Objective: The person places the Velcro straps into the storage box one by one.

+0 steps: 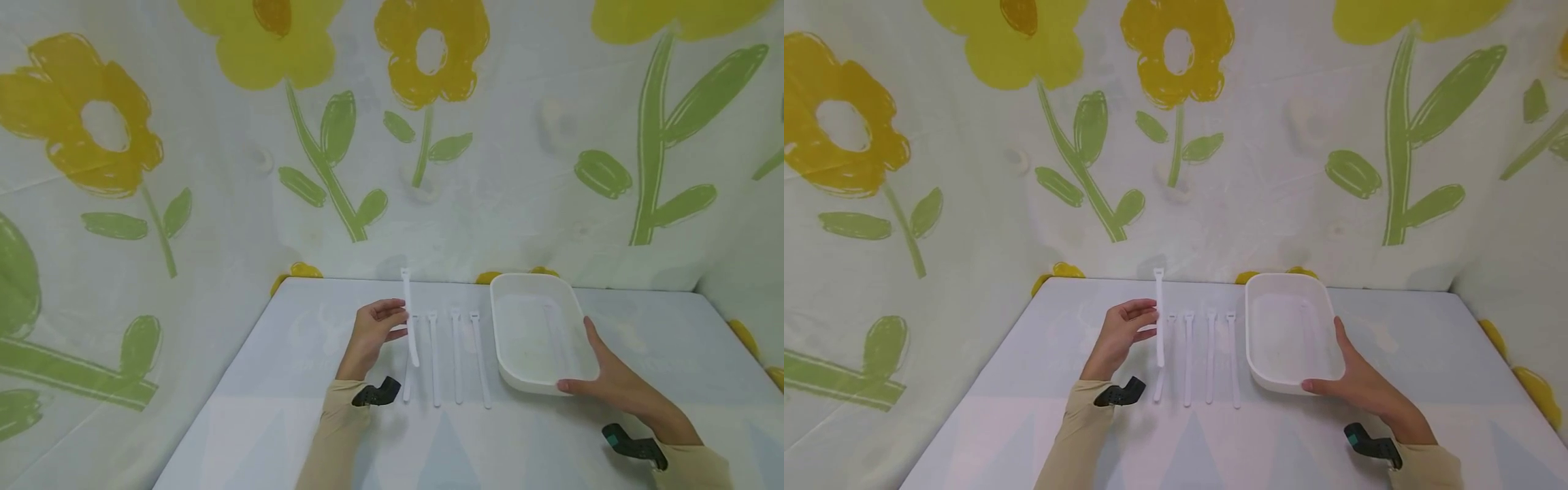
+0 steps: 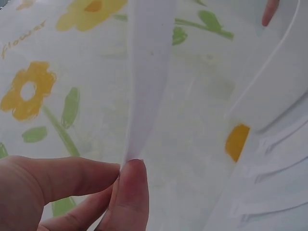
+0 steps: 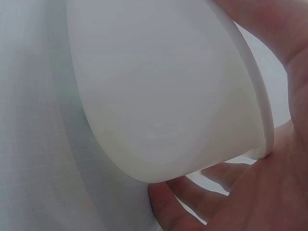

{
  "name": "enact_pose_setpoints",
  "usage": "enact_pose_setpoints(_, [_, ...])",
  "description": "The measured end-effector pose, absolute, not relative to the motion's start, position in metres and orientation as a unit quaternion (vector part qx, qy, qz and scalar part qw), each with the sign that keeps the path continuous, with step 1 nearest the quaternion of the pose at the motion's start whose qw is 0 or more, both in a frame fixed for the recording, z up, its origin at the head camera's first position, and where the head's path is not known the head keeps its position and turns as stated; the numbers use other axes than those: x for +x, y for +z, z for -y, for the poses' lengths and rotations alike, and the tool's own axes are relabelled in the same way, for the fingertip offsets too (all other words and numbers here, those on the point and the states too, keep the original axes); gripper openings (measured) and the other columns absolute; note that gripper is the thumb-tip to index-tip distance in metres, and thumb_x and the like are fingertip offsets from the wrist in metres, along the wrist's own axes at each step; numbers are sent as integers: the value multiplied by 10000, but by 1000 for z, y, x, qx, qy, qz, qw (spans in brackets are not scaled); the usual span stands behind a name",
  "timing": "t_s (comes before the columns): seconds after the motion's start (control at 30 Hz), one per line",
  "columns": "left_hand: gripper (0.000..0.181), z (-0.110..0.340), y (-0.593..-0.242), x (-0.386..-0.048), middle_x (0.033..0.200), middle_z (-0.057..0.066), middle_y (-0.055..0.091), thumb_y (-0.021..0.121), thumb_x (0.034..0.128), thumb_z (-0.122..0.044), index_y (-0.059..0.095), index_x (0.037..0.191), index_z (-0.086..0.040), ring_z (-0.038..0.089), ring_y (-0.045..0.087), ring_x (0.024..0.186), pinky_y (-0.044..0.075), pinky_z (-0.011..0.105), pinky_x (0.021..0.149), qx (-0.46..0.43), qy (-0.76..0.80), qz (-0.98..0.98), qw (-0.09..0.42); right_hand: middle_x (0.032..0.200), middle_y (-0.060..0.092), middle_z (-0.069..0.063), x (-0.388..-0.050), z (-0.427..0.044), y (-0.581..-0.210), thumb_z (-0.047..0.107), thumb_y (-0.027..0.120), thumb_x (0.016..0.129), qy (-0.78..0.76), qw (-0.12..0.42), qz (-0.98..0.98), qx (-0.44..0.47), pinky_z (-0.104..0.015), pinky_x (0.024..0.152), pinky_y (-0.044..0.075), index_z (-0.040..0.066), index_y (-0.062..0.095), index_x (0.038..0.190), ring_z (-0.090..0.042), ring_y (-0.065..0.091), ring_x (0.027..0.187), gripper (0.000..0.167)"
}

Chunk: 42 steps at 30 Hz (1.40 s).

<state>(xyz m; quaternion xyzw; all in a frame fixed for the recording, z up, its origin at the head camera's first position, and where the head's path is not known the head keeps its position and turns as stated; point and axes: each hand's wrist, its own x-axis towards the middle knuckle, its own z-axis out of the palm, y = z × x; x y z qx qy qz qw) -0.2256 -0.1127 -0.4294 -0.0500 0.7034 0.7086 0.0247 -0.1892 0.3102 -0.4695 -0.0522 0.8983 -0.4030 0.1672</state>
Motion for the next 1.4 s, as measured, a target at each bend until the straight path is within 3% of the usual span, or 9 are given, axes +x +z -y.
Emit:
enact_pose_setpoints(0.27, [286,104,-426,-222,964,35,733,716,939,-23,687,1214,49,176,737,878,668,304,773,-40,723,-689,23,1641,-172,-383,-188,-310,-469,409,820,854,-408,161,-897,-56,-879,1081,188,143,-305,1587,-708,35,1459,1369])
enact_pose_setpoints(0.6, [288,94,-422,-218,989,50,741,712,944,-25,685,1222,47,178,745,879,670,328,797,-27,732,-680,16,1642,-151,-391,-191,-310,-470,404,817,855,-405,158,-898,-63,-875,1084,201,140,-296,1591,-712,61,1454,1361])
enact_pose_setpoints(1.4, [295,48,-395,-235,984,4,723,709,950,-26,682,1236,41,101,706,877,666,347,840,17,759,-650,44,1637,-175,-381,-200,-312,-466,491,815,837,-381,180,-906,-35,-866,1106,187,124,-318,1576,-697,41,1463,1402])
